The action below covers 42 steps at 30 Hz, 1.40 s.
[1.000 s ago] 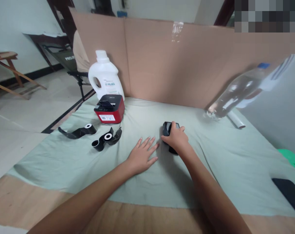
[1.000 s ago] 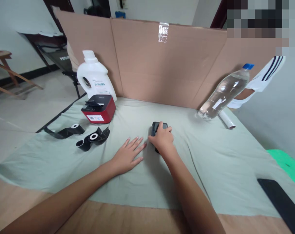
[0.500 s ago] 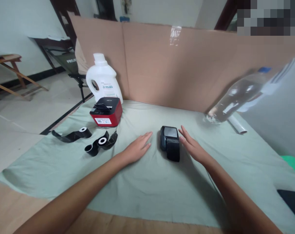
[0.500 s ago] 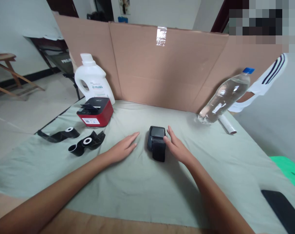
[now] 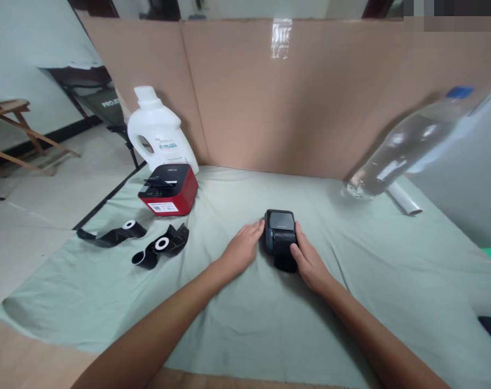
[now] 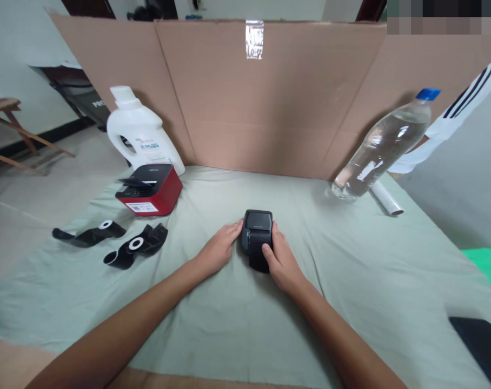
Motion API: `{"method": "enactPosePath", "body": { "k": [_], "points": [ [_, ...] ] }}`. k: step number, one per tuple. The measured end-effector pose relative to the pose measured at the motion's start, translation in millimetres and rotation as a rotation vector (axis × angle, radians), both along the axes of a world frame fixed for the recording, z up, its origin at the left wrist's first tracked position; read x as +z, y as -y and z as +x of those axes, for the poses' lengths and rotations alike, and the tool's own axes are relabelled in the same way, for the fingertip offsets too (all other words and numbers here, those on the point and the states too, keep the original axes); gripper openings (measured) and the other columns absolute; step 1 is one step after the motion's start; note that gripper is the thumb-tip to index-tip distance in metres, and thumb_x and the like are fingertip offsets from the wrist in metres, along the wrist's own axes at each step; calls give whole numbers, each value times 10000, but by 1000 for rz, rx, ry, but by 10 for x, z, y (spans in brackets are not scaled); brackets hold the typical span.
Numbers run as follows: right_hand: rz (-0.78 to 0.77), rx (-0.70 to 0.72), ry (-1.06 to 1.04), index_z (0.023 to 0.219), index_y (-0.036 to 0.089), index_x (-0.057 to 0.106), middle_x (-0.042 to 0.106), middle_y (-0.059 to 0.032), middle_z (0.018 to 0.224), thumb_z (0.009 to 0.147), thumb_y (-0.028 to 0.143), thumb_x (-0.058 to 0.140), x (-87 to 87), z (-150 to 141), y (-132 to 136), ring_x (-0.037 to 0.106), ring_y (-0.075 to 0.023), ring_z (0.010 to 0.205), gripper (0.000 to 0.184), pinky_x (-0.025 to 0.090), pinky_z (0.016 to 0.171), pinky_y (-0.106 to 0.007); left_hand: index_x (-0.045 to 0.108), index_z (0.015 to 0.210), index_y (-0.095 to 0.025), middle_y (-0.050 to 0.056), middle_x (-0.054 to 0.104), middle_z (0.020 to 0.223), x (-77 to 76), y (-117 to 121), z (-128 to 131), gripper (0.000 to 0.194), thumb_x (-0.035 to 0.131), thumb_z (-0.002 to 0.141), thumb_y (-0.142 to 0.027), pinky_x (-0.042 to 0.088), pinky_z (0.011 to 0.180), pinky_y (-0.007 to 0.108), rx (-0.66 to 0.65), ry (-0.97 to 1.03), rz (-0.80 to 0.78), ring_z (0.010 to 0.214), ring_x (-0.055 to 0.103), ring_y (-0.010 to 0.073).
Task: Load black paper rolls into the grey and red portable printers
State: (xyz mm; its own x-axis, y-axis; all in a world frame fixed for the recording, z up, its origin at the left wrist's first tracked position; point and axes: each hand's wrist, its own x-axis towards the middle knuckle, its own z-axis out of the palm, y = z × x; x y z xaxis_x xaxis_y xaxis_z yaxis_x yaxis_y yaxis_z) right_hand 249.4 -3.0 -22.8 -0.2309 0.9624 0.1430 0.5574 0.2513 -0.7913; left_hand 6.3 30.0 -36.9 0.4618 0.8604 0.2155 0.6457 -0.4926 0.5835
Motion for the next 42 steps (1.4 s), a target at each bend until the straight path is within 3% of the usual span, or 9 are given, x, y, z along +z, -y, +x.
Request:
{"method": "enactPosePath", "body": {
  "k": [4,7,17,24,30,34,37,42],
  "points": [
    [58,11,48,1683,180,135,305,-154,1685,1022,675,301,2,-4,-1,296,-365,1552,842,267,1248,-609,417,1577,-166,100,425,1625,-33,-72,-40,874,337,736,60,274,1292,482,-53,63,6,1521,384,190],
    [76,13,73,1682,158,128,324,-173,1673,1020,682,294,8,-18,3,317,-373,1539,860,287,1240,-603,448,1558,-165,105,464,1601,-48,-98,-48,808,342,786,47,307,1277,472,-45,52,44,1498,422,194],
    [68,-21,104,1673,104,139,358,-219,1644,1018,685,291,-6,-38,-2,347,-375,1524,889,309,1231,-596,492,1503,-101,185,558,1509,119,-46,48,578,298,961,-49,365,1226,466,31,-234,132,1423,519,237],
    [112,2,102,1679,142,112,350,-205,1653,1032,655,310,-53,-18,-19,350,-370,1524,850,321,1220,-605,552,1461,-149,133,488,1580,181,2,0,606,328,916,-9,291,1263,482,-33,-298,69,1510,404,220],
    [109,-38,91,1671,128,161,389,-217,1628,1030,663,294,-53,-43,-15,373,-366,1513,845,321,1221,-600,528,1480,-138,145,472,1590,143,8,-24,642,376,869,-16,257,1281,500,-30,-202,41,1528,374,224],
    [85,-58,81,1660,106,199,402,-230,1617,1018,692,269,-46,-58,-10,380,-371,1508,872,302,1226,-606,343,1598,-93,154,355,1655,155,-5,-14,733,361,868,-32,257,1297,452,-22,26,1,1550,327,208],
    [81,-55,78,1657,105,202,400,-231,1617,1002,716,275,-19,-69,-9,384,-383,1502,898,304,1220,-615,272,1638,-153,95,319,1678,198,-12,-3,747,339,900,-57,252,1303,418,-45,211,-54,1551,323,184],
    [105,-41,72,1658,138,189,400,-217,1621,999,696,348,47,-96,-8,404,-384,1486,878,325,1205,-604,148,1672,-201,53,310,1675,251,-28,21,863,356,850,-40,208,1313,446,-58,327,-178,1563,284,186]
  ]
}}
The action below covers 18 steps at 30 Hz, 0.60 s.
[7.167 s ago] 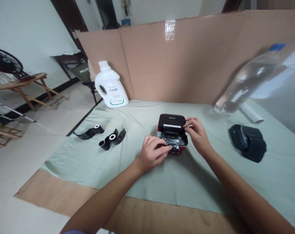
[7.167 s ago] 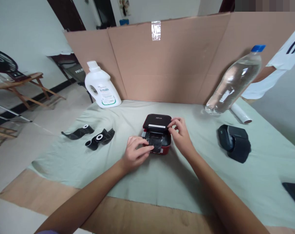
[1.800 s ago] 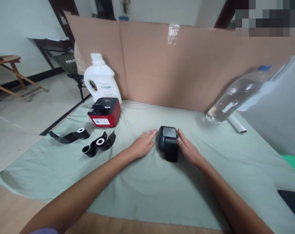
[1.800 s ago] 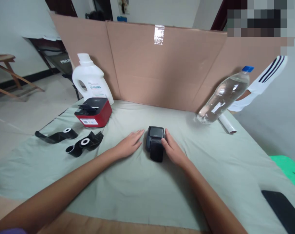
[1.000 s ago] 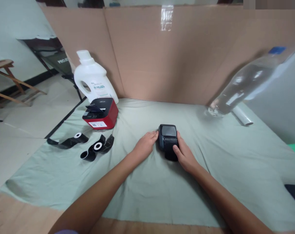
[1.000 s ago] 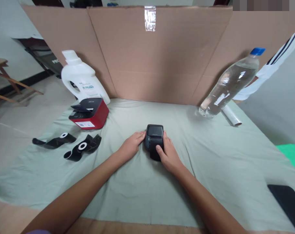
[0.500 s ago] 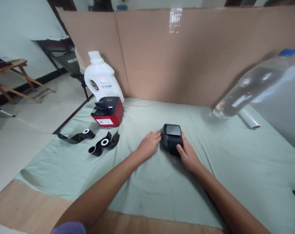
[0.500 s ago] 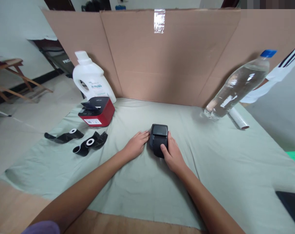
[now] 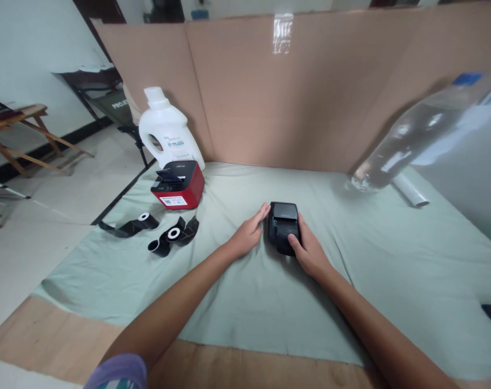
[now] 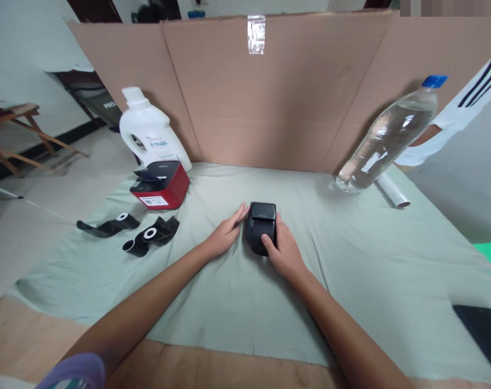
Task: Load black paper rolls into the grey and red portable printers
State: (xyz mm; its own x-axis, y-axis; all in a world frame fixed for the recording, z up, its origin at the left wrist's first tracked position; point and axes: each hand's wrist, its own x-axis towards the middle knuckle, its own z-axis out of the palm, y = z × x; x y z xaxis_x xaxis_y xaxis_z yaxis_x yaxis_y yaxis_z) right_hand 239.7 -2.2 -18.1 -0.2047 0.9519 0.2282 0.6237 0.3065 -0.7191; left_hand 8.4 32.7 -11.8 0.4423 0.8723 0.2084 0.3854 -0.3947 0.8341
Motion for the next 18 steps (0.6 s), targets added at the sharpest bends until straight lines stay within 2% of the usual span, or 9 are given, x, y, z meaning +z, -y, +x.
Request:
{"method": "enactPosePath", "body": {
  "k": [5,11,15,17,18],
  "points": [
    [40,10,-2,1656,186,203,439,-200,1598,991,679,394,22,-6,-5,444,-390,1454,850,370,1172,-598,131,1672,-188,59,242,1705,0,-125,75,898,373,820,-45,190,1318,438,-3,107,-40,1576,252,185],
    [9,1,25,1647,128,209,456,-242,1567,972,677,425,51,-16,3,462,-416,1428,897,383,1148,-611,209,1656,-184,119,348,1669,63,-337,207,873,480,830,-106,366,1220,450,151,69,9,1491,402,263],
    [11,-6,11,1637,110,233,493,-253,1532,975,682,408,47,-23,5,491,-421,1395,891,397,1125,-621,233,1646,-175,151,457,1590,240,-277,334,876,560,833,-147,415,1161,422,223,-51,45,1401,479,283],
    [24,-19,1,1631,111,257,512,-247,1518,982,678,401,35,-23,6,502,-415,1388,874,396,1129,-618,351,1592,-142,153,506,1539,381,-162,414,792,600,841,-174,413,1160,418,279,-137,162,1366,489,286],
    [32,-27,-5,1628,115,269,515,-242,1519,990,670,393,29,-22,7,500,-409,1395,855,391,1138,-613,447,1530,-141,140,543,1500,459,-102,454,683,597,865,-186,412,1159,410,306,-179,247,1342,499,278]
  ]
}}
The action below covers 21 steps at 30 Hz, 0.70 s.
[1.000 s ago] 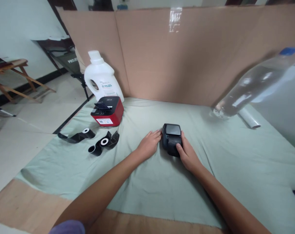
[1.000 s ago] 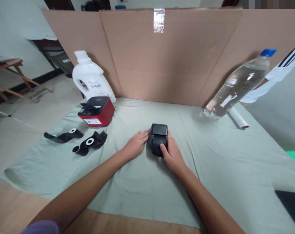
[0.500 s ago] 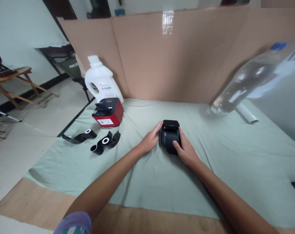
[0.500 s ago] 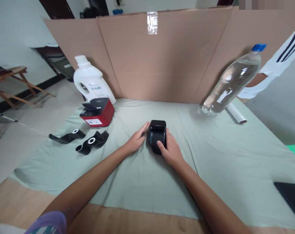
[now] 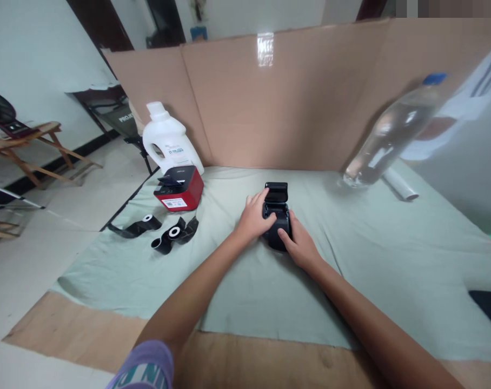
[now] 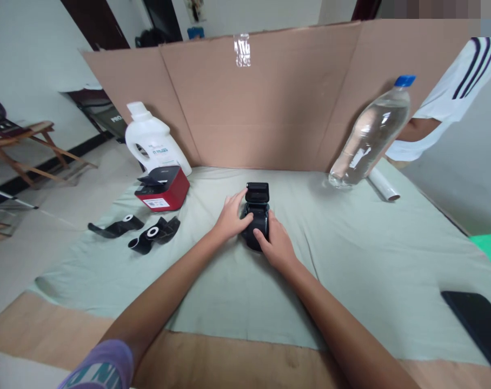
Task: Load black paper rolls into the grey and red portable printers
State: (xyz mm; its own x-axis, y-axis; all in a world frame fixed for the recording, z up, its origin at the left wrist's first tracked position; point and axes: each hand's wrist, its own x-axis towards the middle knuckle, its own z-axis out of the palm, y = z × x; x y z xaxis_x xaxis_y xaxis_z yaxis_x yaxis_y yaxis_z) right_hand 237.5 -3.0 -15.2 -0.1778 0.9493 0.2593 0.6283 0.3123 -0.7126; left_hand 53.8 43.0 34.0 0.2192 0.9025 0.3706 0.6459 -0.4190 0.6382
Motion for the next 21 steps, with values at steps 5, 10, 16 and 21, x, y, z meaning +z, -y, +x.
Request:
{"method": "enactPosePath", "body": {
  "k": [5,10,16,21],
  "points": [
    [18,-14,-27,1614,134,332,523,-208,1530,1032,586,352,-4,10,7,502,-359,1415,737,383,1171,-565,747,1126,-246,70,741,1122,342,3,149,278,508,984,-230,504,957,358,-2,-450,16,1117,624,252],
    [20,-46,-55,1596,163,384,555,-185,1508,1035,559,337,8,23,13,525,-348,1397,688,404,1157,-570,811,1041,-239,115,765,1039,488,-318,234,270,600,895,-156,511,856,352,-123,-729,-147,1050,692,289],
    [37,-45,-63,1538,135,464,589,-195,1470,1042,536,309,4,41,12,559,-347,1360,656,421,1139,-565,813,1024,-225,127,778,1043,545,-425,335,254,739,784,-186,523,822,332,-165,-839,-225,1007,714,292],
    [23,-58,-87,1482,149,535,622,-186,1434,1042,554,307,13,65,15,584,-346,1330,640,437,1129,-559,802,999,-184,144,773,1036,698,-380,309,238,700,785,-205,517,857,352,-145,-803,-169,1023,706,308]
  ]
}}
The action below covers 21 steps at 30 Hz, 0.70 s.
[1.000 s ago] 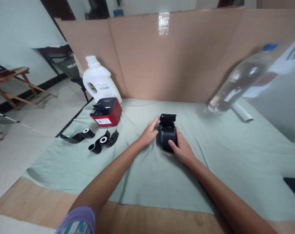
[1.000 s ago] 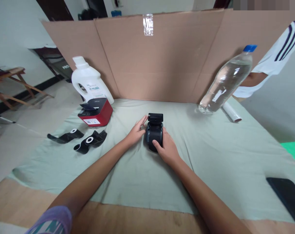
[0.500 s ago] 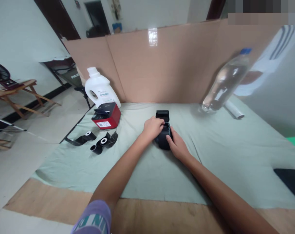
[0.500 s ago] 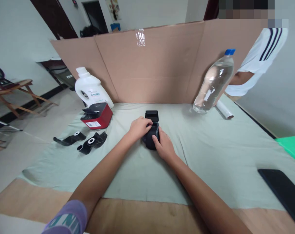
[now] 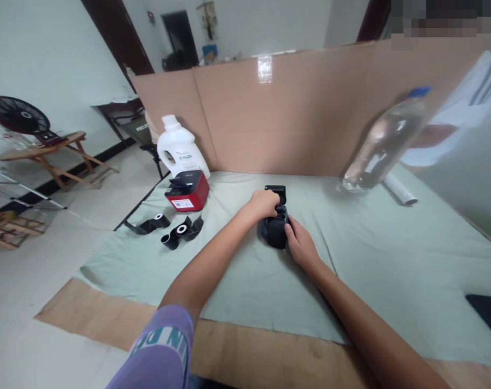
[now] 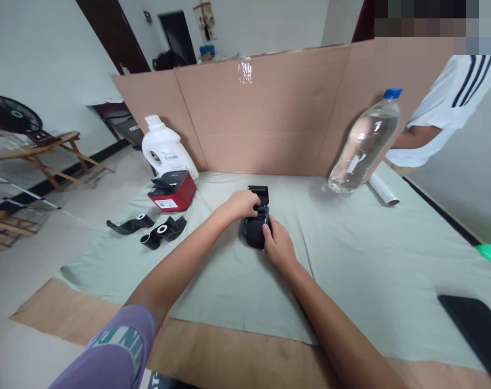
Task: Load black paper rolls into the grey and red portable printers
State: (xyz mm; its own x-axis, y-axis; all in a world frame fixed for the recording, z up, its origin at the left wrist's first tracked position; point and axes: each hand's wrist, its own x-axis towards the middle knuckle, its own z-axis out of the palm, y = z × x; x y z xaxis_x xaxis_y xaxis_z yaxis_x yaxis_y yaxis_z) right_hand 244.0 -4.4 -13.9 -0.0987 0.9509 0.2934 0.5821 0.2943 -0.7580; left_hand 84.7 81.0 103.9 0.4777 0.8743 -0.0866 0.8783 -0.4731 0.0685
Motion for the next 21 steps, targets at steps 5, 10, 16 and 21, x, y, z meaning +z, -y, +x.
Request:
{"method": "enactPosePath", "body": {
  "k": [5,10,16,21],
  "points": [
    [-20,-13,-40,1460,157,564,630,-177,1430,1035,574,317,-10,12,-10,584,-353,1333,645,431,1139,-580,744,1155,-169,117,748,1154,-5,207,-332,390,417,961,-255,504,883,323,171,503,35,1042,677,239],
    [-34,-65,-65,1453,166,576,616,-169,1453,1022,604,340,-30,15,-12,561,-354,1364,658,407,1168,-583,712,1118,-139,74,687,869,-280,831,-949,468,483,973,-520,372,548,217,583,1129,-486,690,583,143],
    [-12,-56,-9,1421,144,595,644,-179,1411,1024,571,339,8,4,-13,595,-356,1313,637,441,1128,-573,682,1086,-143,19,615,751,-398,1961,-1677,496,827,709,-431,254,457,174,668,1323,-748,589,516,101],
    [11,-55,15,1402,159,607,661,-174,1384,1024,566,344,34,-12,-16,610,-351,1286,615,458,1103,-558,634,1021,-163,20,627,794,-361,2382,-2240,429,764,630,-283,446,489,226,929,1671,-200,626,575,142]
  ]
}}
